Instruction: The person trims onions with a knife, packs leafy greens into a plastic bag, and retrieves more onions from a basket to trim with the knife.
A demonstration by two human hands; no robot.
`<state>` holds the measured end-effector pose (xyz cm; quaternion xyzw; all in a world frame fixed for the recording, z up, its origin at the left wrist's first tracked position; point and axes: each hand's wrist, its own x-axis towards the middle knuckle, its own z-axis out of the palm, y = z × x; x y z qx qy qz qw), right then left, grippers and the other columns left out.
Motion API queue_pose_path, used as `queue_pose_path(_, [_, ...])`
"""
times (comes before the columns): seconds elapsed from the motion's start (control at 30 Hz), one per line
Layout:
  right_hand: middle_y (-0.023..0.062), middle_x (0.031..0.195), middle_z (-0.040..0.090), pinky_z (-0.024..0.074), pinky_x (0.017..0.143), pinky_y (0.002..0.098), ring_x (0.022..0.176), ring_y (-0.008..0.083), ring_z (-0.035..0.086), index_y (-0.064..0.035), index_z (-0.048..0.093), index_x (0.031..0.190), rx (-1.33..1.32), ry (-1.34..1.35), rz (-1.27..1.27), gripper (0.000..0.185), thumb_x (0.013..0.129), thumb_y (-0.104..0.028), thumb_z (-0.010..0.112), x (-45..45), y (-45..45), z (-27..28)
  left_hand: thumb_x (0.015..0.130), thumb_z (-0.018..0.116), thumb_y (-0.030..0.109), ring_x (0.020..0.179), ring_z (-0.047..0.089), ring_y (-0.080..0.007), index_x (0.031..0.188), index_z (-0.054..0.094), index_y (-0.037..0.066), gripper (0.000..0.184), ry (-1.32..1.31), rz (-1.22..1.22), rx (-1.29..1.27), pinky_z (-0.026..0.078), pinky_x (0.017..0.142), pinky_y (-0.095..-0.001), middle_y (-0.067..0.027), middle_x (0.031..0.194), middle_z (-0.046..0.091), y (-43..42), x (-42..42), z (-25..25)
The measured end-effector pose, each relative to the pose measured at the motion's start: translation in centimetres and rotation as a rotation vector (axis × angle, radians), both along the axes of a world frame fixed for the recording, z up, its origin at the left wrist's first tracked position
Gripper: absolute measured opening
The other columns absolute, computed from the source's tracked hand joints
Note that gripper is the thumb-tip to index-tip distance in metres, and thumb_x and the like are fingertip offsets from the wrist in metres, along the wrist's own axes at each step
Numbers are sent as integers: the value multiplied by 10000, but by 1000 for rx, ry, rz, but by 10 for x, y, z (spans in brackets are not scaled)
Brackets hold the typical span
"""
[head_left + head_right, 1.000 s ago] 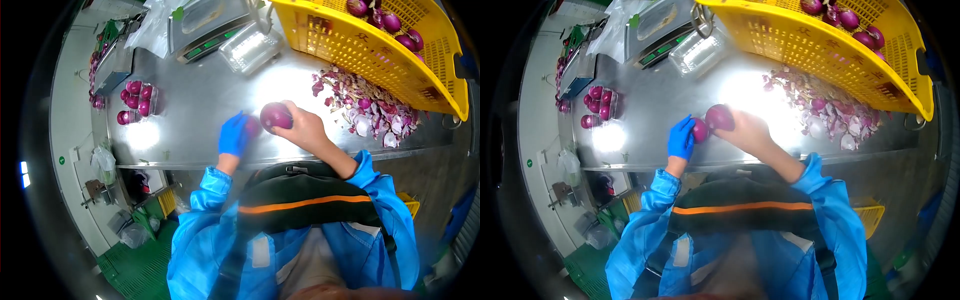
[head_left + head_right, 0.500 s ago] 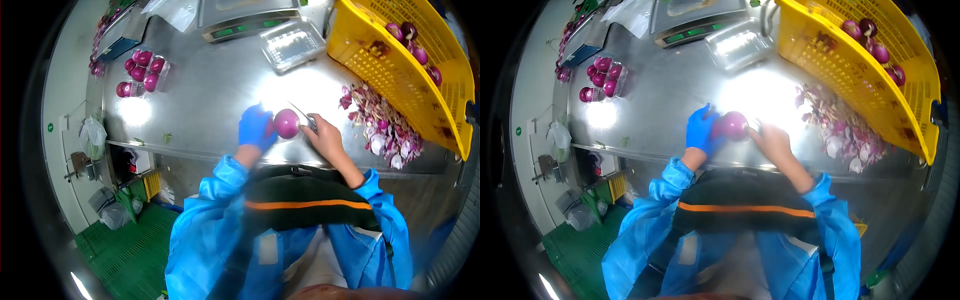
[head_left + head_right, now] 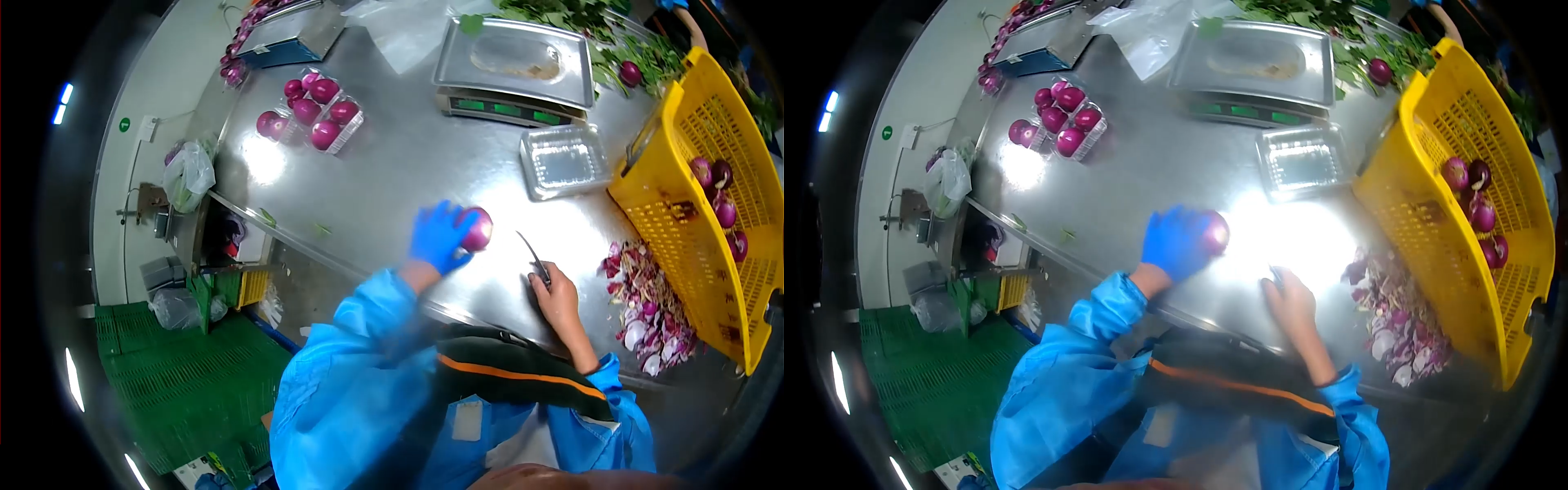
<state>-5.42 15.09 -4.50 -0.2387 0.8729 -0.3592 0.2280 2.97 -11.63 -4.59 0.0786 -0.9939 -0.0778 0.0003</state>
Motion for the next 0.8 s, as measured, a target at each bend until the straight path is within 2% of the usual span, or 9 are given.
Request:
queue_pose_path(0.1, [188,837,653,493,652,401,729,345,635,-37,623,1110,-21,105,17,307,885,-242,663,-1,-2,-8,751,692,574,1160,507,-354,1294,549,195,677,-74,345,12,388,954,-534,-131,1226,570,-69,-14,31])
queue_pose_path(0.27, [188,768,644,482,595,382,649,332,630,-40,639,1093,-40,138,11,275,885,-217,666,1,-1,-15,738,758,517,1167,505,-404,1361,472,76,815,234,373,-370,405,1001,-483,-207,1311,506,-165,-32,15])
queue_pose_path(0.37, [101,724,633,452,572,307,608,187,583,-30,643,1066,-121,91,-51,190,908,-136,641,3,0,-18,822,709,412,1394,320,-396,1472,355,80,811,244,155,-9,271,1138,-515,-192,1512,348,-126,-83,-3])
queue_pose_path(0.5, [8,707,587,394,568,240,630,68,488,-4,639,1025,-294,-5,-244,122,930,-74,608,-1,1,1,840,686,336,1361,355,-417,1432,396,46,720,332,-169,408,272,1145,-486,-242,1449,403,19,-140,46])
queue_pose_path(0.57, [94,825,640,457,701,303,742,168,583,-6,646,1029,-266,-27,-265,154,931,-115,598,-7,12,7,850,678,318,1320,388,-434,1428,402,55,693,416,-357,328,302,1118,-503,-236,1426,423,56,-162,29])
queue_pose_path(0.6, [137,884,666,489,768,334,797,217,631,-8,650,1031,-253,-35,-281,171,932,-135,593,-10,19,8,870,653,335,1267,453,-404,1312,509,49,546,236,-311,256,314,1104,-500,-222,1325,518,71,-170,30])
queue_pose_path(0.63, [-8,693,546,372,565,235,628,63,460,11,638,984,-338,59,-292,114,944,-86,594,-10,23,5,877,631,337,1176,532,-370,1188,599,68,412,85,-302,220,321,1093,-501,-188,1201,598,83,-182,21])
queue_pose_path(0.67, [-12,691,541,370,564,235,625,62,454,11,639,981,-350,56,-306,116,946,-90,593,-10,30,1,885,608,339,1084,612,-336,1064,689,87,320,-65,-290,181,328,1081,-503,-154,1077,677,88,-190,8])
queue_pose_path(0.8, [-30,696,525,359,562,231,620,55,434,8,644,962,-358,-21,-391,133,952,-117,597,2,61,-5,818,592,134,874,686,-291,891,744,126,168,56,-241,7,474,811,-453,-115,898,712,81,-202,-7])
